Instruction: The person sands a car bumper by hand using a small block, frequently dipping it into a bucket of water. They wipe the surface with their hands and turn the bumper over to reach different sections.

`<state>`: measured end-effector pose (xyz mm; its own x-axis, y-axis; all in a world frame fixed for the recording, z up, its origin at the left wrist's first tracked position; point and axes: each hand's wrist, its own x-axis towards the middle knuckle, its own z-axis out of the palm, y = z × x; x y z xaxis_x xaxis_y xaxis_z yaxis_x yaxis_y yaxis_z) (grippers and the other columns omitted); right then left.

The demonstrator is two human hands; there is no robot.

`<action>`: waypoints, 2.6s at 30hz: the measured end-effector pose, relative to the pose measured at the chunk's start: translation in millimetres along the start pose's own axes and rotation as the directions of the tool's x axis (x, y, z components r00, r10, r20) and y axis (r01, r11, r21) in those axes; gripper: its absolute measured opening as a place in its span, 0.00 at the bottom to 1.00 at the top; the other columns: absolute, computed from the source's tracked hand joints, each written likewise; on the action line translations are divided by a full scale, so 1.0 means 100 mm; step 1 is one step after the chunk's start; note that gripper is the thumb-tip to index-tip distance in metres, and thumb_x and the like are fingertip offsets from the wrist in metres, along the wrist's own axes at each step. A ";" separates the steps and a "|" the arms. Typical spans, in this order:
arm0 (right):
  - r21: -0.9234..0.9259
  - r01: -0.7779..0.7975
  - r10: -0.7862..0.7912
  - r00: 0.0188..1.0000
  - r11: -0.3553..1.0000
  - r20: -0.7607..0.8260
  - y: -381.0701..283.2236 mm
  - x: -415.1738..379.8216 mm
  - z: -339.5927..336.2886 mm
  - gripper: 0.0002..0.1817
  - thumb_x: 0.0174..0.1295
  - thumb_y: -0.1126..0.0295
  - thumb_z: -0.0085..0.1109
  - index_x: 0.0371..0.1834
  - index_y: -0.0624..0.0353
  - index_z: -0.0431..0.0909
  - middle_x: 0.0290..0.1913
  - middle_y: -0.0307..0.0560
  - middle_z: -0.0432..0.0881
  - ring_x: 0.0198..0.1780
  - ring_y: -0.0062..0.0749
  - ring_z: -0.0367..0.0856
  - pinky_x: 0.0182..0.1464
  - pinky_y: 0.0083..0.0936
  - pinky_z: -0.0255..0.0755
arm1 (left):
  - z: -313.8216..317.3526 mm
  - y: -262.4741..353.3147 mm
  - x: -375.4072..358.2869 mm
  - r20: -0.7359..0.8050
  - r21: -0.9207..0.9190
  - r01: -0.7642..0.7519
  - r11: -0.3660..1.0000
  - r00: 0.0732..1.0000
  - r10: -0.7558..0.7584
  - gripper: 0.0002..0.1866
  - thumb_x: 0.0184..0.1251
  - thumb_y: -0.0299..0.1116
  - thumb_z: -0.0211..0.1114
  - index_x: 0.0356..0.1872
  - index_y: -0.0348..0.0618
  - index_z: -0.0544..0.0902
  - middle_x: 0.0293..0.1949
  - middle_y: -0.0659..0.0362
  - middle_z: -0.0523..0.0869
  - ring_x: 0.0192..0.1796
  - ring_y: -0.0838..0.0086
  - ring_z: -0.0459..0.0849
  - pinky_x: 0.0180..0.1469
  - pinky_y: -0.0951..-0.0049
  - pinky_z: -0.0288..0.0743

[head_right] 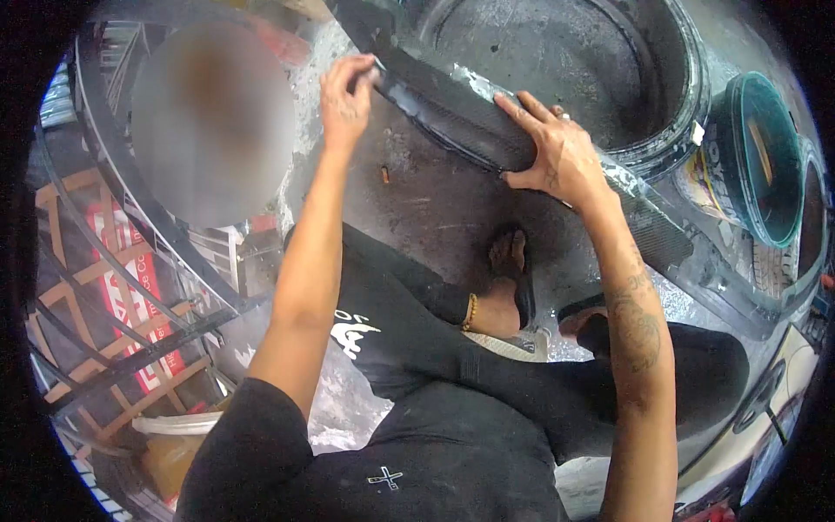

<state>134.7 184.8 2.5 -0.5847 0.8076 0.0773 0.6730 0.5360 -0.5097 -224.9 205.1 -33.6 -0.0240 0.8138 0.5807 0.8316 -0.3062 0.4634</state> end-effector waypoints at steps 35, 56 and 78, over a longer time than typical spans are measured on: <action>0.048 -0.260 0.257 0.965 0.964 0.051 0.44 -0.23 -0.21 0.47 0.74 0.28 0.53 0.61 0.70 0.84 0.49 0.70 0.90 0.56 0.63 0.89 0.60 0.47 0.82 | 0.48 2.03 -0.90 0.061 -0.006 0.232 0.973 0.971 -0.231 0.18 0.71 0.37 0.77 0.51 0.36 0.82 0.52 0.47 0.79 0.59 0.49 0.78 0.65 0.50 0.72; 0.052 -0.271 0.268 0.962 0.961 0.058 0.50 -0.18 -0.14 0.49 0.71 0.24 0.53 0.42 0.72 0.87 0.40 0.73 0.89 0.48 0.67 0.91 0.52 0.52 0.85 | 0.60 2.43 -0.97 0.248 0.057 0.119 0.991 0.960 -0.129 0.18 0.81 0.43 0.64 0.50 0.34 0.77 0.50 0.41 0.75 0.55 0.45 0.76 0.62 0.44 0.69; 0.065 -0.250 0.250 0.968 0.966 0.014 0.44 -0.16 -0.17 0.44 0.72 0.29 0.57 0.46 0.71 0.89 0.36 0.72 0.89 0.46 0.69 0.90 0.51 0.53 0.83 | 0.38 1.80 -0.70 0.143 0.217 0.096 0.971 0.981 -0.129 0.17 0.80 0.41 0.66 0.51 0.34 0.77 0.51 0.42 0.76 0.55 0.47 0.76 0.60 0.44 0.70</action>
<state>181.6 199.5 -6.9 -0.4043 0.9123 -0.0646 0.7670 0.2997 -0.5674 -52.9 111.6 -16.0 -0.0514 0.9089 0.4139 0.9259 -0.1120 0.3609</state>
